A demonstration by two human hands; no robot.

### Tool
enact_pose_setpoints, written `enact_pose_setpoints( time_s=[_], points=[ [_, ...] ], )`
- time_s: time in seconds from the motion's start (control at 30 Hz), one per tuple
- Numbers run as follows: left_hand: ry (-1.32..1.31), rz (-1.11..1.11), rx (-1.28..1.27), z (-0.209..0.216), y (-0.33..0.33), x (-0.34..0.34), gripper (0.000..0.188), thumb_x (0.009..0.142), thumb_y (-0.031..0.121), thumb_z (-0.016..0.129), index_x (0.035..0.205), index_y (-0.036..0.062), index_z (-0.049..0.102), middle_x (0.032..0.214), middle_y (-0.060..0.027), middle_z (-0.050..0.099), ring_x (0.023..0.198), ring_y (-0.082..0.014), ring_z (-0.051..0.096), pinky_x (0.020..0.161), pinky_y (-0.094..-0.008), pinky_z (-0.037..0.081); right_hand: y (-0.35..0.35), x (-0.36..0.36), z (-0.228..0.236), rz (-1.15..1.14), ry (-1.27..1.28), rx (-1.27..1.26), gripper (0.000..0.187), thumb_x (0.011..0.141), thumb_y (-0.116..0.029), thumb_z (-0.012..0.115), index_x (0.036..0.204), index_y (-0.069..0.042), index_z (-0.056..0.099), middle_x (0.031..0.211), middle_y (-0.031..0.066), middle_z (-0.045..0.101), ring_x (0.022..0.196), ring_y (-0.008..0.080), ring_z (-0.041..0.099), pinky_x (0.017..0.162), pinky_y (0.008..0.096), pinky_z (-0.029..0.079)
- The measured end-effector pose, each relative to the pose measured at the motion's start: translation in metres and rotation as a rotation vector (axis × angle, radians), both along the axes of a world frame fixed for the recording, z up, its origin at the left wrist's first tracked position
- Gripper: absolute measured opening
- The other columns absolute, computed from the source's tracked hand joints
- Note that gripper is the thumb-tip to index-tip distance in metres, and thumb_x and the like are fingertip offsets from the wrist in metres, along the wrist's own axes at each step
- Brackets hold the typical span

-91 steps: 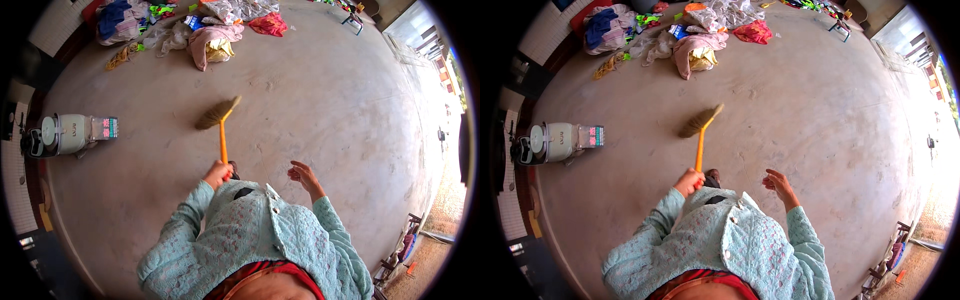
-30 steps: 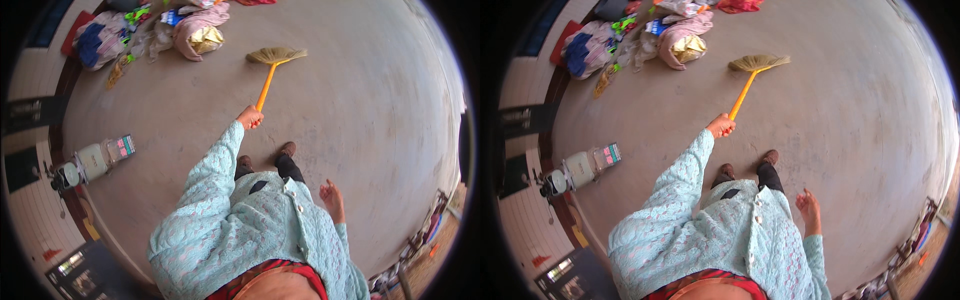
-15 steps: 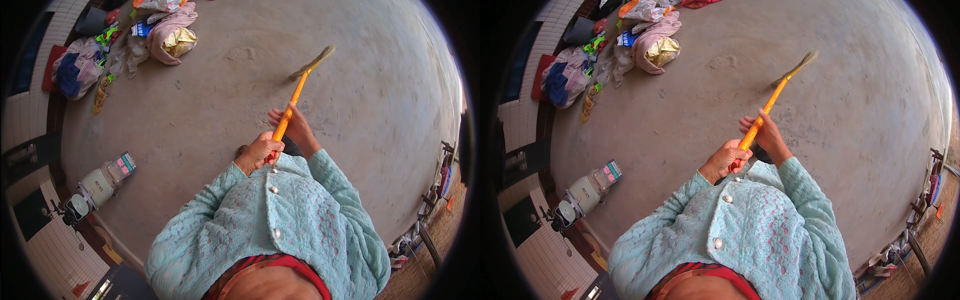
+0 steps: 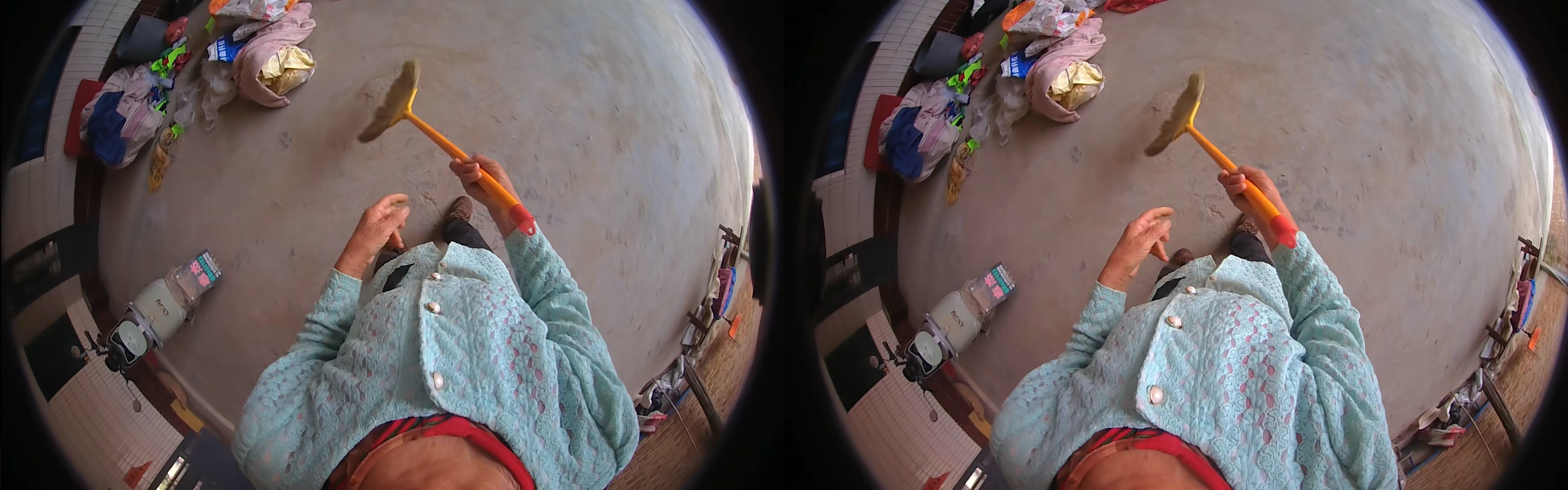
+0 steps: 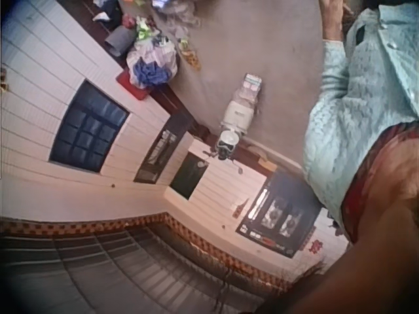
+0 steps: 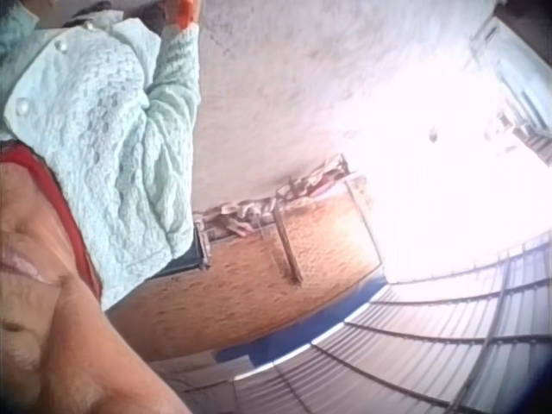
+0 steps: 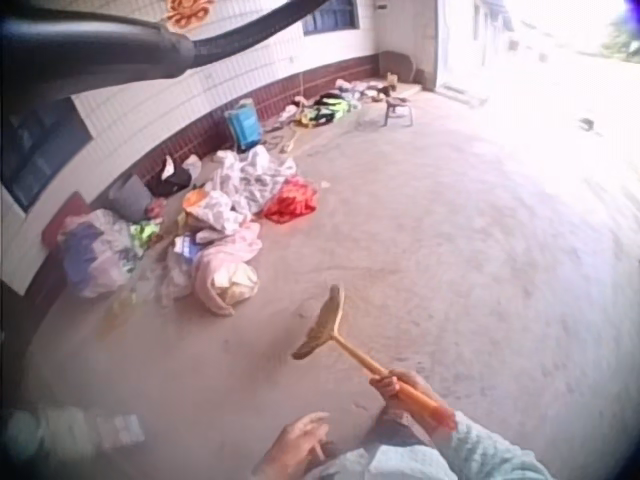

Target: The person sweeps a concrete floor with a yellow broom, moving around a parked blue three-wheeled vehicle and a scooter. They gather debris into a pile near a basket and continue sweeping different sections of the area.

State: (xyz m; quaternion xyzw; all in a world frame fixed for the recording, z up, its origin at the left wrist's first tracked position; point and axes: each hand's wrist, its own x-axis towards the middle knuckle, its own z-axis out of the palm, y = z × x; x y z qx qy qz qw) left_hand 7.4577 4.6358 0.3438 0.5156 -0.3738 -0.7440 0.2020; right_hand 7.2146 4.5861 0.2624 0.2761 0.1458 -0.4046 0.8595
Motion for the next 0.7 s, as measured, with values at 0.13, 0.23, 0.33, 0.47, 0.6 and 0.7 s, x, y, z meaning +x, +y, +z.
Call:
enact_pose_setpoints(
  time_s=[0.13,0.23,0.33,0.47,0.6,0.7],
  points=[
    [-0.336,-0.007,-0.175,-0.029,0.009,0.016,0.037,0.078,0.022,0.053,0.105,-0.0019,0.046,0.066,-0.0058,0.05,0.042,-0.0091,0.047,0.039,-0.0221,0.042,0.035,-0.035,-0.043,0.177,0.106,0.009,0.018,0.074,-0.003,0.041,0.086,0.007,0.033,0.065,0.0033,0.04,0.048,0.0068,0.042,0.042,0.0146,0.039],
    [-0.512,-0.057,-0.12,-0.042,0.02,0.028,0.034,0.076,0.019,0.052,0.102,-0.0025,0.047,0.061,-0.0064,0.05,0.042,-0.0106,0.048,0.039,-0.0239,0.043,0.063,-0.072,-0.058,0.079,0.068,0.131,0.018,0.074,-0.004,0.041,0.086,0.008,0.033,0.063,0.0029,0.039,0.047,0.0069,0.04,0.041,0.0146,0.038],
    [-0.611,-0.064,-0.021,-0.053,0.035,0.035,0.033,0.076,0.018,0.052,0.102,-0.0025,0.047,0.063,-0.0071,0.052,0.041,-0.0114,0.048,0.038,-0.0245,0.042,0.088,-0.134,-0.059,0.02,0.131,0.061,0.019,0.076,-0.007,0.043,0.085,0.008,0.033,0.067,0.0046,0.039,0.049,0.0071,0.039,0.041,0.0143,0.036],
    [-0.635,0.014,0.074,-0.078,0.059,0.056,0.033,0.075,0.017,0.052,0.101,-0.0021,0.047,0.069,-0.0094,0.053,0.041,-0.0131,0.049,0.038,-0.0257,0.043,0.091,-0.208,-0.034,0.11,0.415,0.086,0.019,0.077,-0.007,0.042,0.086,0.007,0.035,0.069,0.0084,0.041,0.048,0.0055,0.039,0.038,0.0133,0.035],
    [-0.713,0.152,0.276,-0.098,0.084,0.085,0.031,0.076,0.017,0.051,0.101,-0.0012,0.047,0.074,-0.0113,0.053,0.042,-0.015,0.05,0.038,-0.0286,0.045,0.061,-0.249,-0.013,0.121,0.618,0.123,0.016,0.076,-0.004,0.042,0.085,0.006,0.033,0.066,0.0069,0.041,0.046,0.0058,0.039,0.038,0.0133,0.036],
    [-0.686,0.358,0.401,-0.099,0.105,0.102,0.023,0.076,0.016,0.049,0.091,-0.0012,0.05,0.067,-0.0099,0.051,0.042,-0.0169,0.05,0.039,-0.0318,0.046,0.025,-0.255,0.008,0.073,0.694,0.058,0.014,0.075,-0.001,0.04,0.084,0.006,0.032,0.065,0.0055,0.039,0.046,0.0062,0.039,0.039,0.0139,0.038]
  ],
)
